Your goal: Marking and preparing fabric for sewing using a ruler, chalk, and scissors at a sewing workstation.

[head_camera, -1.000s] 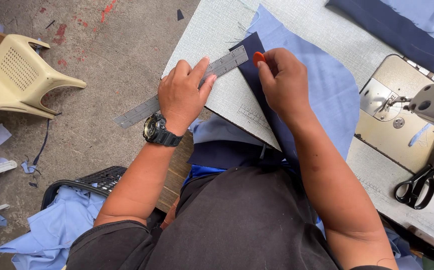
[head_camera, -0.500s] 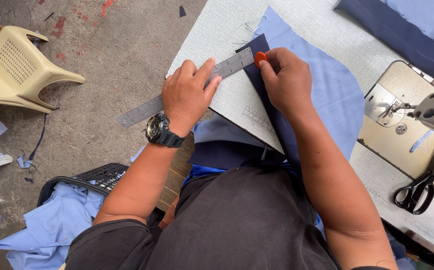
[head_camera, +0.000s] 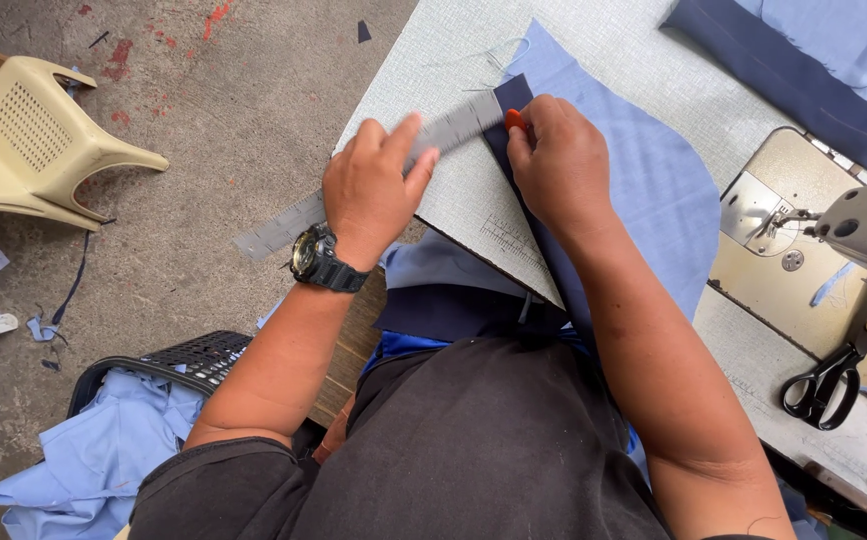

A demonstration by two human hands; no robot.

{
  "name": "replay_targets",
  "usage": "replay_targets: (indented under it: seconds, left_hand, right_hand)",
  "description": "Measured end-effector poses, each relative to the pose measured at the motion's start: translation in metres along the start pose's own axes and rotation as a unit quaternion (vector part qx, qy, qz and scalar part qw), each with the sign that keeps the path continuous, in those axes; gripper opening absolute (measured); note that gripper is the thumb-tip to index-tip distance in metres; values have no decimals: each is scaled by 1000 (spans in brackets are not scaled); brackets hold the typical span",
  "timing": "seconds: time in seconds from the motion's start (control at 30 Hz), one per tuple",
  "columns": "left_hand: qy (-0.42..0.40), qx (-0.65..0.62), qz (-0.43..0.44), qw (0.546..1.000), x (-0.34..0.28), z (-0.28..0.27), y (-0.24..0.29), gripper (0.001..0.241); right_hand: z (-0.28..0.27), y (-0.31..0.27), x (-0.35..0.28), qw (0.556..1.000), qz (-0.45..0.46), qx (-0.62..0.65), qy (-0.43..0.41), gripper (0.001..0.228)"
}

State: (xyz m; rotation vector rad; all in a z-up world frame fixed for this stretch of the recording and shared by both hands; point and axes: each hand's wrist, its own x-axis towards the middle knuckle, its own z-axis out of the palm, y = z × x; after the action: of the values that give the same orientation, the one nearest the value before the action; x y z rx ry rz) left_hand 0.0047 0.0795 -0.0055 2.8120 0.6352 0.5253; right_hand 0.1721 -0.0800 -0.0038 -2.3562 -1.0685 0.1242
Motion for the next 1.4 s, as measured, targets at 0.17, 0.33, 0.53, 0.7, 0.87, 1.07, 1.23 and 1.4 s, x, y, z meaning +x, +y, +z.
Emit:
replay_targets:
  seconds: [0.17, 0.33, 0.53, 0.7, 0.87, 1.07, 1.23, 1.4]
  left_hand:
    - [-73, -71, -147, 984, 41, -13, 17, 78]
    - [-85, -42, -144, 985, 69, 44, 33, 86]
    - [-94, -12, -136, 986, 67, 57, 33, 89]
    - [-104, -4, -116, 988, 58, 31, 46, 89]
    - [-91, -6, 62, 994, 24, 28, 69, 76]
    - [-178, 44, 57, 981, 127, 71, 45, 79]
    - [-153, 70, 37, 985, 145, 55, 52, 87]
    - [-215, 54, 11, 975, 136, 50, 51, 99]
  right_hand:
    - [4, 1, -2, 1000, -14, 1, 12, 23]
    - [10, 2, -1, 995, -72, -42, 60, 19]
    - [-26, -16, -20, 996, -27, -85, -24, 18]
    - [-103, -31, -103, 998, 67, 2, -6, 13]
    - [-78, 30, -206, 990, -7, 83, 116, 5]
    - [-80, 62, -154, 994, -12, 63, 91, 9]
    - [-75, 31, -185, 997, -56, 57, -9, 9]
    - [-71, 30, -234, 998, -36, -20, -40, 9]
